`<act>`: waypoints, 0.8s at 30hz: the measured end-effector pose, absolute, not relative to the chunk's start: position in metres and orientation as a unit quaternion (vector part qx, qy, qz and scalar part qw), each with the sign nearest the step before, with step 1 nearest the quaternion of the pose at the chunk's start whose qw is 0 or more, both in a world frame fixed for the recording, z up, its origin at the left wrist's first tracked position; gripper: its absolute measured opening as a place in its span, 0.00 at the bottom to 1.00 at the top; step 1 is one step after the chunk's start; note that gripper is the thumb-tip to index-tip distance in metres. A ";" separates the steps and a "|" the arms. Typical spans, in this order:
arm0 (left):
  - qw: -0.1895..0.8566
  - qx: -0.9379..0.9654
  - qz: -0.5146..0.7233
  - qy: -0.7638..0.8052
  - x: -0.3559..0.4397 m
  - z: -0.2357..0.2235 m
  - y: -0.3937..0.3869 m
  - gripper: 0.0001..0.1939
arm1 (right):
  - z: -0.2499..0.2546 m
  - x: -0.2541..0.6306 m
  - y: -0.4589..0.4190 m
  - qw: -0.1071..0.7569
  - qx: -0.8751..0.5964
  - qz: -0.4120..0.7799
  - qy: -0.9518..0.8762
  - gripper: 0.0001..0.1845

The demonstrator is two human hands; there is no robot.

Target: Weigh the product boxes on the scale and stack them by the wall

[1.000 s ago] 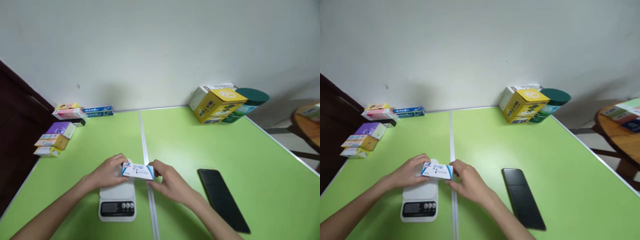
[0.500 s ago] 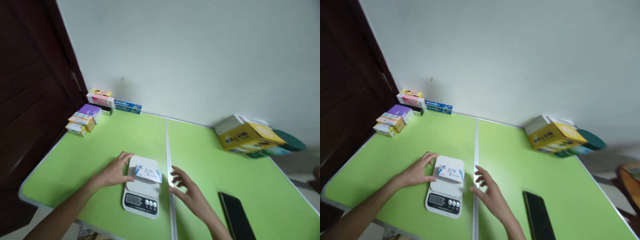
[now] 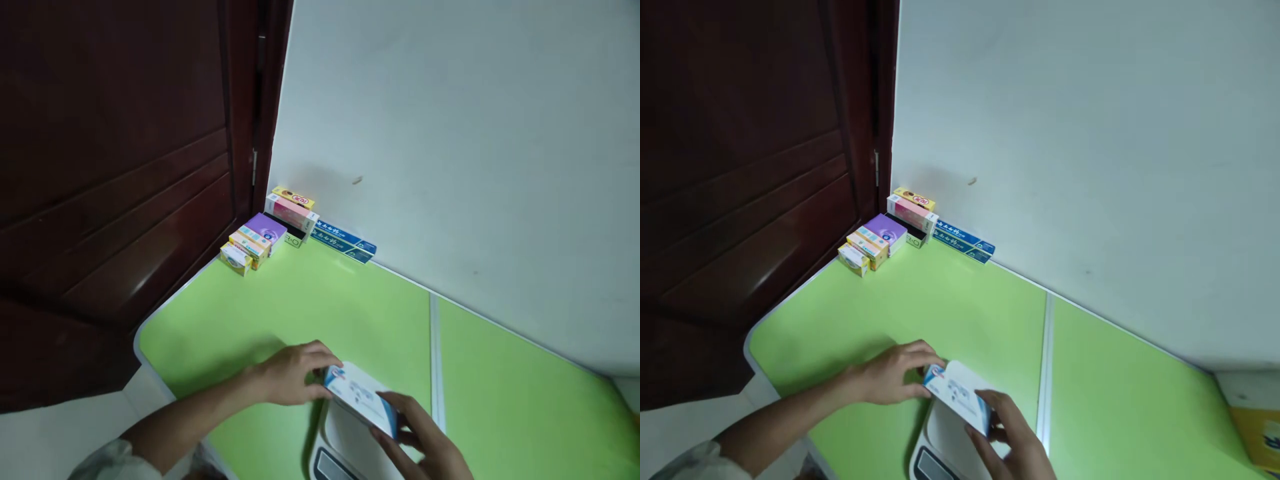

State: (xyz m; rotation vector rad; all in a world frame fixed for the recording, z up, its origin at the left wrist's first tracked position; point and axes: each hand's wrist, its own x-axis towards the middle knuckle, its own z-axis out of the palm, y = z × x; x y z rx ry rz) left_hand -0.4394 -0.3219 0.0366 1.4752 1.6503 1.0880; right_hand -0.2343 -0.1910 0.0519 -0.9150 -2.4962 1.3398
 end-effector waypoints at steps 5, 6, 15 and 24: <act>0.262 0.404 0.514 0.710 -0.508 0.024 -0.372 0.23 | 0.048 -0.340 -0.218 0.073 -0.198 0.501 -0.839 0.14; 0.235 0.362 0.534 0.727 -0.524 0.018 -0.382 0.24 | 0.042 -0.365 -0.226 0.082 -0.186 0.502 -0.841 0.14; 0.068 0.162 0.578 0.797 -0.652 -0.028 -0.399 0.20 | -0.011 -0.532 -0.292 0.158 -0.259 0.522 -0.797 0.20; 0.064 0.137 0.592 0.792 -0.678 -0.048 -0.371 0.24 | -0.032 -0.552 -0.287 0.161 -0.306 0.558 -0.754 0.22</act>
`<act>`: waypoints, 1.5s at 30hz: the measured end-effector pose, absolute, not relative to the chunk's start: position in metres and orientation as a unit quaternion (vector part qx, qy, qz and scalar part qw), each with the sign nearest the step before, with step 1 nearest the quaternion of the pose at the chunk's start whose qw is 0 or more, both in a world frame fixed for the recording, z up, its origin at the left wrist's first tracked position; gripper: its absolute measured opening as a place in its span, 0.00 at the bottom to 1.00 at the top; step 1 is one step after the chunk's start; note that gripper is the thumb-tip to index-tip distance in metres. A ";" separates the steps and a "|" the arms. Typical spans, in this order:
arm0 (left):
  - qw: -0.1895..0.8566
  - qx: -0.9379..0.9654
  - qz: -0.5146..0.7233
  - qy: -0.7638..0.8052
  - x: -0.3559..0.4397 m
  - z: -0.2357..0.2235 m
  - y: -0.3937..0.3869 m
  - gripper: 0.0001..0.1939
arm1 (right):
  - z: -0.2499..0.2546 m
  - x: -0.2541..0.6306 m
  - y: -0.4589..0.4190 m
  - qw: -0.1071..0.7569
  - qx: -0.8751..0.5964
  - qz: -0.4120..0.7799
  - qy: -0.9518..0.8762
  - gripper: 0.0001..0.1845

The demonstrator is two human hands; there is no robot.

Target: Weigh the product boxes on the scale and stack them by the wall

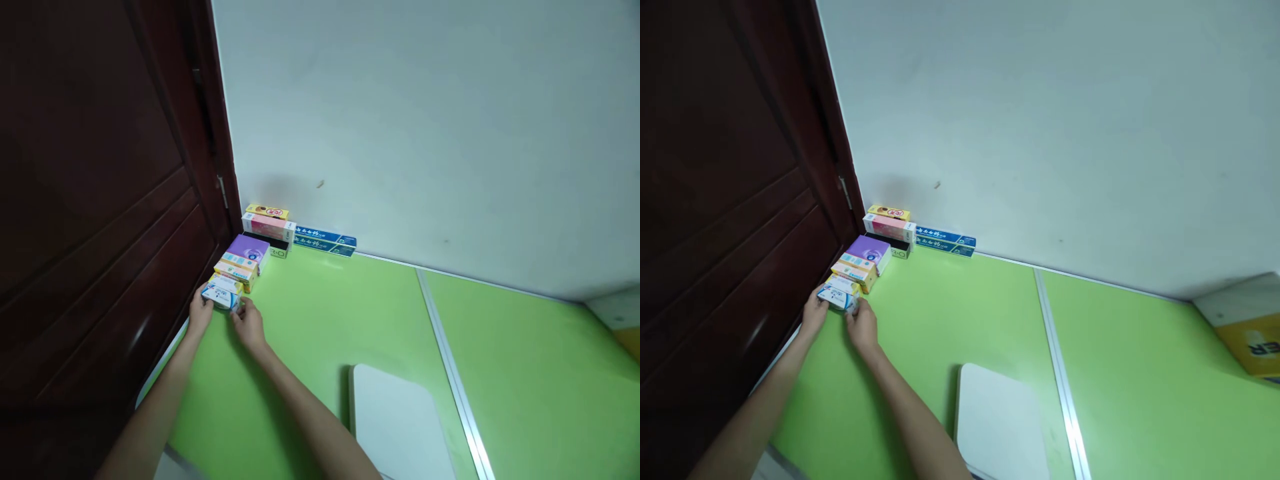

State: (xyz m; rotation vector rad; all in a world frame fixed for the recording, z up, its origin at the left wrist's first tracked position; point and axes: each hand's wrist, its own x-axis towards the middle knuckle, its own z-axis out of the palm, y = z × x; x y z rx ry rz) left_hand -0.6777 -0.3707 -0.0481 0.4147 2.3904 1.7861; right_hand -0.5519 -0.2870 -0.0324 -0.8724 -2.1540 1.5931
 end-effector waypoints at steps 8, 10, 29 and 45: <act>0.043 0.100 0.567 0.817 -0.668 -0.013 -0.371 0.23 | -0.004 -0.549 -0.289 0.097 -0.330 0.565 -0.750 0.19; 0.024 0.090 0.557 0.825 -0.652 0.000 -0.374 0.28 | 0.008 -0.532 -0.288 0.073 -0.315 0.583 -0.746 0.21; 0.231 0.646 0.373 0.624 -0.373 0.037 -0.299 0.14 | 0.028 -0.140 -0.247 0.188 -0.479 0.595 -0.617 0.18; 0.437 0.733 0.201 0.481 -0.183 0.071 -0.072 0.31 | 0.025 0.031 -0.034 0.351 -0.489 0.417 -0.681 0.22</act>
